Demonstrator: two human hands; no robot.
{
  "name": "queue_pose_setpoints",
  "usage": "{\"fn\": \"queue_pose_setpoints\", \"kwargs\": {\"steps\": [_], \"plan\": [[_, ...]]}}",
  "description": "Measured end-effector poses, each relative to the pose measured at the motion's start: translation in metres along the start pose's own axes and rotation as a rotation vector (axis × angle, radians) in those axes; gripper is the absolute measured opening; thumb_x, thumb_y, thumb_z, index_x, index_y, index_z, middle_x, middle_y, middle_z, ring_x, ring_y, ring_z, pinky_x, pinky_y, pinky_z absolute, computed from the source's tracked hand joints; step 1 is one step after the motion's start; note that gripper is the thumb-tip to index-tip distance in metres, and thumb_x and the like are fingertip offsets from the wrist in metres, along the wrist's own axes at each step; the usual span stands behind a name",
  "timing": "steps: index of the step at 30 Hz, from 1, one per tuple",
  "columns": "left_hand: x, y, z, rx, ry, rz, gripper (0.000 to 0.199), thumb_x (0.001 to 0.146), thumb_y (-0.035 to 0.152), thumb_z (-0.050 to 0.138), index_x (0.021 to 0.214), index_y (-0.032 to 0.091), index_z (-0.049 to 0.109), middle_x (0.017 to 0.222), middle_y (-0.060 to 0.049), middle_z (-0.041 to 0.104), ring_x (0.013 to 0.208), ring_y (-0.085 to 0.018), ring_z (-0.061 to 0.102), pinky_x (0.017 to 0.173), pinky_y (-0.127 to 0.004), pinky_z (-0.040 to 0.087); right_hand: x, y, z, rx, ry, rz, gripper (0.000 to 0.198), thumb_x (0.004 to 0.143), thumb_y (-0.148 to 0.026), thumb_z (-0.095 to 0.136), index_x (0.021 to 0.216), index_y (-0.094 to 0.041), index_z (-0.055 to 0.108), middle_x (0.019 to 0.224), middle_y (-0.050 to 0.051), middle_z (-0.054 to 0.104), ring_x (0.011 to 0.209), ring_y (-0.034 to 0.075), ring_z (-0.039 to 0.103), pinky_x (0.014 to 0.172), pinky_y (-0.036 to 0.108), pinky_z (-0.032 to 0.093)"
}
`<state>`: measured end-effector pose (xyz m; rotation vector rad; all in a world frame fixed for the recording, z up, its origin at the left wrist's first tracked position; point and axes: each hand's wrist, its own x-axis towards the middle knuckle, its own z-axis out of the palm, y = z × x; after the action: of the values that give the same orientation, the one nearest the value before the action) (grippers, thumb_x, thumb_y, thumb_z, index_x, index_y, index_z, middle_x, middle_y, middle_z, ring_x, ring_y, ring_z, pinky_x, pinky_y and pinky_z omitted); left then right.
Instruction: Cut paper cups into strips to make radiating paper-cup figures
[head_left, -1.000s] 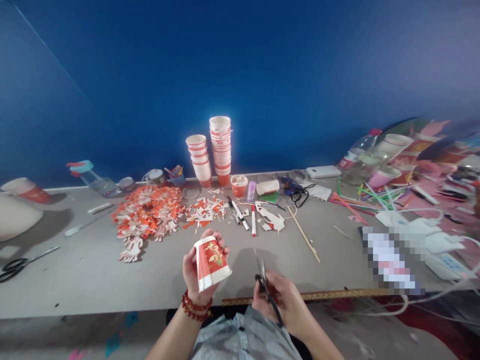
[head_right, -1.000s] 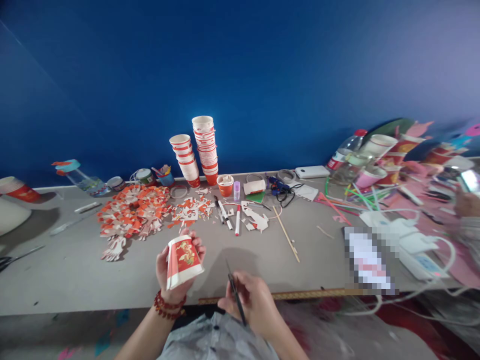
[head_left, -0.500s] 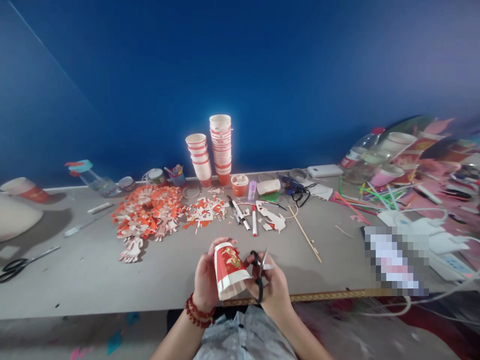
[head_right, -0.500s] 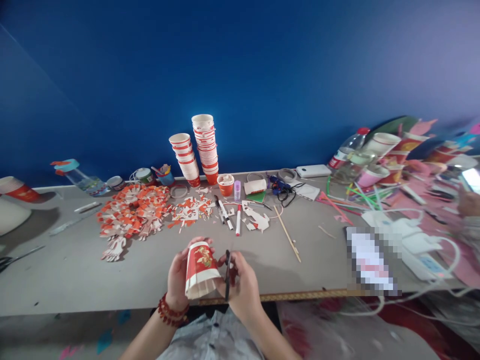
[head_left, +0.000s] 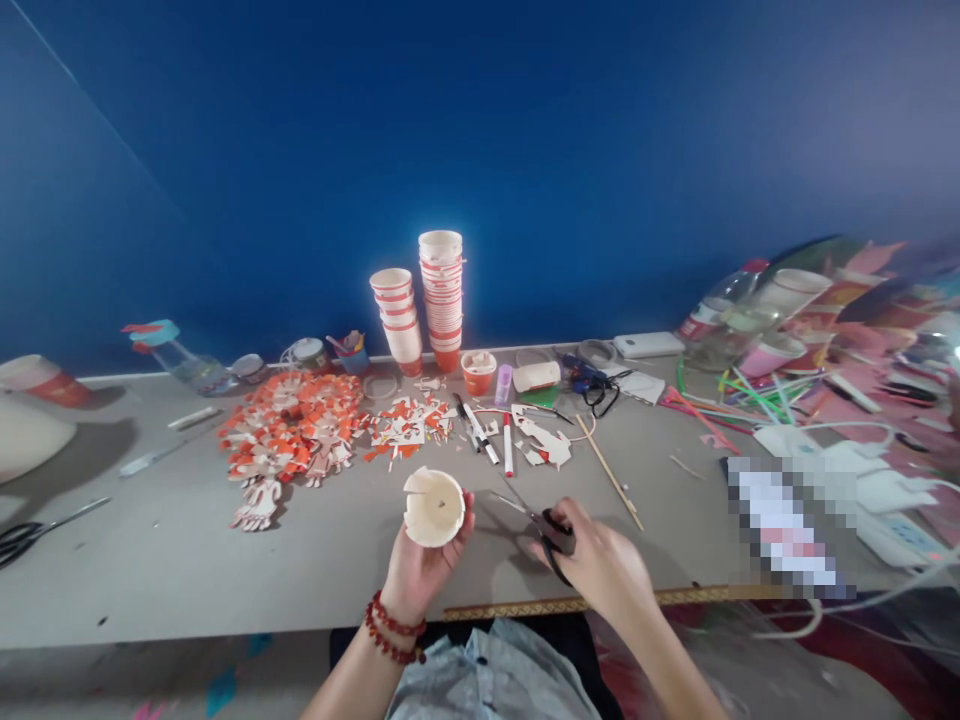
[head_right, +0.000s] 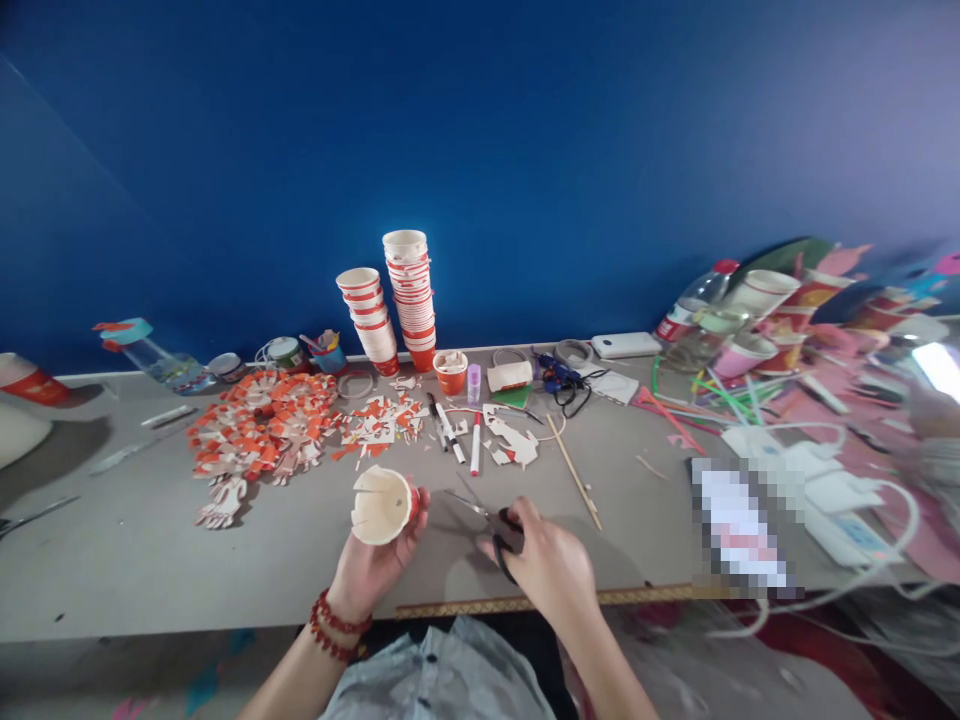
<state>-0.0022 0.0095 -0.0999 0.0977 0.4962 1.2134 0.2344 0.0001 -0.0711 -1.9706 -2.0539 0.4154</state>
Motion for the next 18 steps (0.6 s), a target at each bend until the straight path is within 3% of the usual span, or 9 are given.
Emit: {"fn": "queue_pose_setpoints", "kwargs": {"steps": [4,10,15,18], "plan": [[-0.003,-0.003,0.007,-0.001,0.055,0.013,0.024,0.087,0.027,0.057,0.106,0.019,0.070,0.108,-0.011,0.073,0.108,-0.026,0.066,0.088,-0.036,0.055,0.000,0.004,-0.001,-0.115,-0.035,-0.068,0.023,0.079,-0.036,0.067,0.092,-0.023,0.054,0.100,0.004,0.065,0.071,0.021,0.067,0.054,0.026,0.034],[-0.011,-0.001,0.023,0.057,0.069,0.055,0.028,0.088,0.036,0.058,0.103,0.018,0.071,0.103,-0.008,0.074,0.106,-0.026,0.066,0.089,-0.036,0.053,0.009,0.008,-0.005,-0.033,-0.146,-0.181,0.019,0.075,-0.023,0.065,0.089,-0.023,0.053,0.098,0.001,0.061,0.077,0.018,0.064,0.062,0.025,0.038],[-0.013,0.000,0.030,0.057,0.076,0.038,0.030,0.090,0.038,0.055,0.097,0.014,0.072,0.098,-0.009,0.074,0.097,-0.024,0.069,0.085,-0.035,0.054,0.014,0.010,-0.011,-0.036,-0.120,-0.163,0.012,0.075,-0.023,0.063,0.086,-0.022,0.056,0.098,0.001,0.060,0.075,0.017,0.062,0.063,0.026,0.037],[-0.015,0.000,0.031,0.077,0.063,0.057,0.029,0.087,0.038,0.058,0.097,0.014,0.072,0.101,-0.010,0.074,0.100,-0.026,0.067,0.086,-0.036,0.053,0.016,0.013,-0.014,0.024,-0.180,-0.162,0.013,0.072,-0.023,0.064,0.083,-0.023,0.057,0.098,0.001,0.059,0.073,0.017,0.062,0.062,0.025,0.038]]}}
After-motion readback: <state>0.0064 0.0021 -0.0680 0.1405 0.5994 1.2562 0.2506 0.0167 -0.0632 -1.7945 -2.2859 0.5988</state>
